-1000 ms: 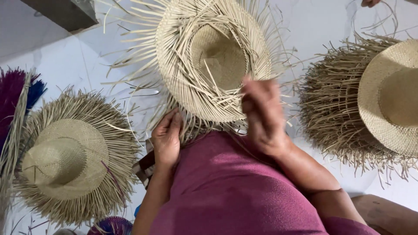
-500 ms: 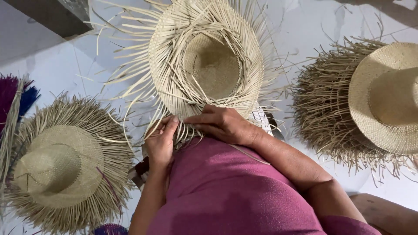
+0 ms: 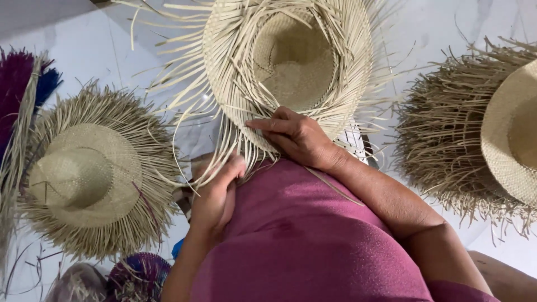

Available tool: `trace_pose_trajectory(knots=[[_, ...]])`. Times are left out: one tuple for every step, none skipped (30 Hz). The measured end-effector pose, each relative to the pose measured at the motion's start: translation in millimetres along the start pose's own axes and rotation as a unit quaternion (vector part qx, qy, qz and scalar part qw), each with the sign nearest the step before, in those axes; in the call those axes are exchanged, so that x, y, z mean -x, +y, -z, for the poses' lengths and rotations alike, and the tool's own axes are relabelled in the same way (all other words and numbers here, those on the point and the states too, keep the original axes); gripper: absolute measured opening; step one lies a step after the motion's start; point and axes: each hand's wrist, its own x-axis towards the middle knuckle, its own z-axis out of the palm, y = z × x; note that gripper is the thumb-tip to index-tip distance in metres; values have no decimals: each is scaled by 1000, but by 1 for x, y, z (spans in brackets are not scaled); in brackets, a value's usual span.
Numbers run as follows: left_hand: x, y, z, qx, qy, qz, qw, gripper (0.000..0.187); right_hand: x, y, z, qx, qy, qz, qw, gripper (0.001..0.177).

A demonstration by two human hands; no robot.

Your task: A person is weaving a straw hat by hand, interlacing dried strands to form the brim.

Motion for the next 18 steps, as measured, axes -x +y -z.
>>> trace_pose_trajectory(knots=[[11, 10, 7, 0, 1, 2, 1000, 30, -1, 0, 1, -1, -1, -2, 1000, 37], [20, 21, 14, 78, -78, 2, 994, 11, -3, -1, 3, 41, -12, 21, 999, 36], [29, 32, 22, 155, -156, 3, 975, 9, -6, -1, 4, 82, -24, 43, 995, 35], [37, 47, 28, 155, -157, 5, 975, 9, -6, 1, 4, 82, -24, 41, 996, 35], [45, 62, 34, 145, -221, -130, 956, 4, -5, 3, 3, 68, -20, 33, 997, 36], [54, 77, 39, 132, -275, -265, 914, 13, -6, 4, 4, 56, -19, 28, 998, 36], [56, 84, 30, 133, -273, -266, 915, 13, -6, 4, 4, 56, -21, 28, 998, 36], [58, 93, 21, -177, -215, -253, 927, 18, -6, 3, 4, 42, -21, 31, 998, 36], [60, 101, 12, -468, -135, -213, 847, 24, -6, 2, 4, 28, -21, 33, 999, 36], [39, 80, 12, -469, -136, -214, 846, 24, -5, 4, 2, 27, -20, 34, 999, 36], [17, 58, 11, -357, -133, -199, 903, 7, -4, 7, 0, 2, 6, 32, 999, 35], [-5, 35, 9, -240, -130, -179, 945, 18, -1, 10, -1, -24, 31, 28, 999, 34], [-12, 22, 9, -240, -131, -178, 945, 18, -1, 11, -1, -24, 32, 27, 999, 34], [-20, 10, 9, -288, -94, -169, 938, 18, -1, 11, -1, -34, 34, 30, 998, 33], [-28, -3, 10, -335, -56, -160, 927, 19, 0, 12, -1, -43, 35, 33, 998, 32], [-30, -11, 11, -335, -57, -160, 927, 19, 1, 13, -1, -43, 35, 32, 998, 32], [-31, -18, 13, -345, -11, -125, 930, 19, 1, 14, -1, -47, 42, 28, 998, 30], [-33, -25, 15, -355, 36, -91, 930, 19, 2, 15, -2, -53, 48, 25, 997, 27]])
